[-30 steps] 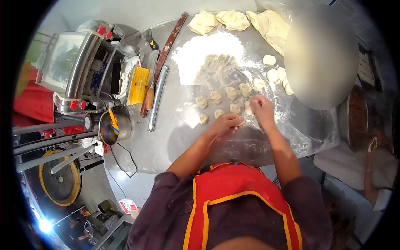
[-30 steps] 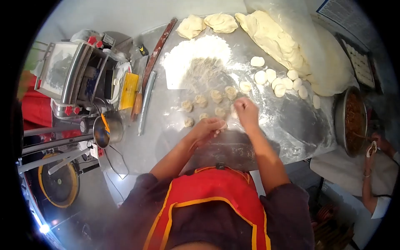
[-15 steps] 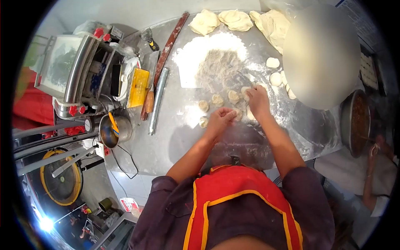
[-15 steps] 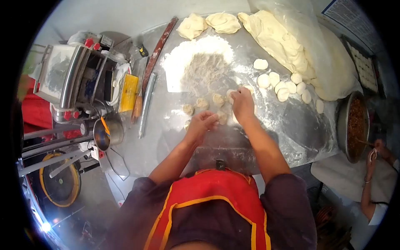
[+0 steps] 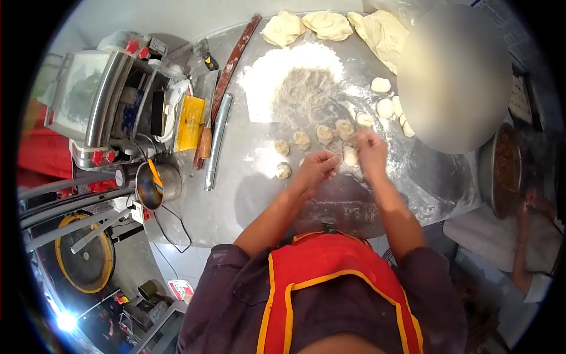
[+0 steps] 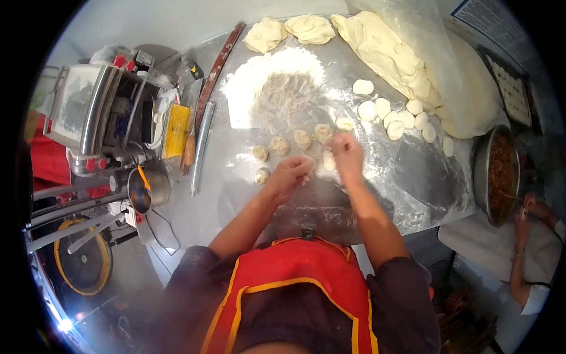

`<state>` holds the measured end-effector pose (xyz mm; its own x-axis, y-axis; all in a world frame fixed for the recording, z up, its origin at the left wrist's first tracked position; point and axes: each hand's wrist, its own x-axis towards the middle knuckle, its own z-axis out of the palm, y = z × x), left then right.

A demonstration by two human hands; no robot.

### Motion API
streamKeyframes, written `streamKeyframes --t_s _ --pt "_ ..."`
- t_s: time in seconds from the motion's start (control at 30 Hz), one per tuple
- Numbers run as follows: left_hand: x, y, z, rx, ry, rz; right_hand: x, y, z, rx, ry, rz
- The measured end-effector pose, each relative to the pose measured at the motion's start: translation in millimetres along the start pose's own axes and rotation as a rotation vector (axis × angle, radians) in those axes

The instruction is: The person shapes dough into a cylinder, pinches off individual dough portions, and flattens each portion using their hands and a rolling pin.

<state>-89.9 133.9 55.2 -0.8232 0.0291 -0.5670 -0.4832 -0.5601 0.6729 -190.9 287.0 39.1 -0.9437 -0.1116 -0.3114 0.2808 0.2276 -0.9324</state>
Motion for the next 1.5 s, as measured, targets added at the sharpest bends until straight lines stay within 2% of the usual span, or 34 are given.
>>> streamKeyframes --t_s 0.03,0.07,0.13,0.23,0.33,0.43,0.53,0.63,0.77,0.87,0.97,1.07,1.1,1.2,1.23,1.33,1.37,1.47,1.5 --pt "-4.1 5.7 1.6 0.050 -0.010 0.000 12.9 -11.8 -5.2 0.066 0.074 -0.036" --pt "-5.9 10.6 1.3 0.062 0.036 0.030 23.3 -26.9 -13.8 -0.006 0.057 -0.020" --pt "-11.8 14.1 -0.4 0.088 0.126 0.082 45.7 -27.7 -23.2 -0.356 0.024 -0.179" --pt "-10.4 11.2 -3.6 0.030 0.157 0.120 67.0 -9.3 -20.3 -0.453 0.081 -0.314" --pt "-11.9 12.6 -8.7 0.098 0.123 0.134 74.0 -3.4 -15.5 -0.506 0.119 -0.267" --pt "-11.6 10.9 -10.0 0.117 0.142 0.147 75.0 2.0 -12.9 -0.457 0.053 -0.244" --pt "-12.2 15.0 -5.4 0.194 0.168 0.128 76.9 3.9 -14.0 -0.547 0.020 -0.385" --pt "-8.4 12.4 -1.2 0.175 0.106 0.150 78.8 -11.2 -32.2 -0.672 -0.253 -0.219" --pt "-2.4 11.0 7.3 0.227 0.074 0.131 63.3 -13.7 -53.1 -0.475 -0.240 -0.204" --pt "7.6 12.3 17.3 0.335 0.121 0.192 35.2 -28.1 -60.3 -0.546 -0.100 -0.351" --pt "19.0 15.9 20.7 0.496 0.177 0.253 10.6 -29.0 -75.9 -0.558 -0.171 -0.158" --pt "27.8 13.2 17.6 0.594 0.243 0.282 -2.8 11.3 -72.2 -0.604 -0.185 -0.455" --pt "29.0 13.6 15.2 0.617 0.259 0.296 -10.6 0.7 -66.9 -0.671 -0.210 -0.600" --pt "28.4 14.1 10.1 0.634 0.292 0.315 -10.0 17.4 -56.6 -0.872 -0.193 -0.713" --pt "25.6 15.9 9.8 0.621 0.297 0.320 -3.9 23.3 -56.7 -0.820 -0.137 -0.780" --pt "20.8 18.0 1.6 0.551 0.318 0.340 -2.4 33.3 -56.2 -0.472 -0.024 -0.293" --pt "18.6 17.9 -2.0 0.522 0.326 0.345 -1.6 37.5 -55.2 -0.311 0.019 -0.198" --pt "10.8 23.1 -7.1 0.454 0.334 0.378 -9.9 34.2 -56.1 -0.228 0.028 -0.278" --pt "8.9 25.5 -8.1 0.452 0.342 0.379 -11.6 35.6 -57.0 -0.388 0.023 -0.387"
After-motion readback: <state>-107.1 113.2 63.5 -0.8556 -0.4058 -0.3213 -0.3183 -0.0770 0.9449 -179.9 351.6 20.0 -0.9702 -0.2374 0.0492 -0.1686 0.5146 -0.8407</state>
